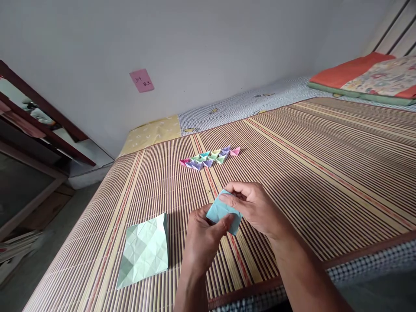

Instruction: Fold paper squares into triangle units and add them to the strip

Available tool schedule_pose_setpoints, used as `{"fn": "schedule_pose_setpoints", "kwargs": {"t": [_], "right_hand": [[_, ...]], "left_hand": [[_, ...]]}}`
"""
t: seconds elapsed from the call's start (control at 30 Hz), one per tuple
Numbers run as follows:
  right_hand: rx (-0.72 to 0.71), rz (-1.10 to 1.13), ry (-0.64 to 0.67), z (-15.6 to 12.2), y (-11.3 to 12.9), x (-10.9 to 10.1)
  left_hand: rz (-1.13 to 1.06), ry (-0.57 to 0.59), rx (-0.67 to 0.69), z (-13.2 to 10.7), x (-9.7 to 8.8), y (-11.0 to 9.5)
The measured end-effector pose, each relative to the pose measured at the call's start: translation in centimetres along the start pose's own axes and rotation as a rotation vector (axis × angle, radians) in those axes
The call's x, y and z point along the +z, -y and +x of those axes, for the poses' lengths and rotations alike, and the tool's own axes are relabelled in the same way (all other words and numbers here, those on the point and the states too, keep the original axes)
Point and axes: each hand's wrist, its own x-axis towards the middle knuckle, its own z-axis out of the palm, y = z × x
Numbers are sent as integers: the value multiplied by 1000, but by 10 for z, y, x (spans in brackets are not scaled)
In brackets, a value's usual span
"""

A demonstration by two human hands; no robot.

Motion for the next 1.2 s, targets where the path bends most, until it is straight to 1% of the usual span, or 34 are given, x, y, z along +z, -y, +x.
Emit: {"fn": "schedule_pose_setpoints", "kwargs": {"t": [0.13,0.27,0.33,0.47,0.57,0.67,0.73,0.8,0.9,1.0,1.03,1.1,1.2], "right_hand": [[14,-18,-82,1,-1,-2],[17,-23,-96,1,0,-5],[10,-32,-91,1,0,-6],[6,-74,-75,0,1,-6],[-7,-70,-71,0,1,-5],[-40,-90,-83,1,2,-3],[-48,-100,-78,1,4,-3],[-27,-80,-52,1,4,-3],[7,-37,-16,1,2,-3],[-10,-42,-8,2,-1,-2],[-15,-44,-10,2,0,-2],[-16,-27,-31,2,2,-3],[-35,0,-76,0,8,-7]], "left_hand": [[46,52,18,-2,-1,0],[94,111,57,-5,-3,-2],[80,101,98,-5,-3,-4],[124,19,177,-6,-6,-5],[141,-48,166,-5,-7,-2],[49,-87,131,-4,-6,-1],[-20,-89,129,-4,-3,-2],[-35,-83,159,-5,-1,-4],[78,-86,210,-7,-2,-6],[183,-21,191,-7,-7,-5],[170,8,174,-6,-9,-4],[62,36,127,-4,-11,-2],[-210,10,41,0,-12,-1]]}}
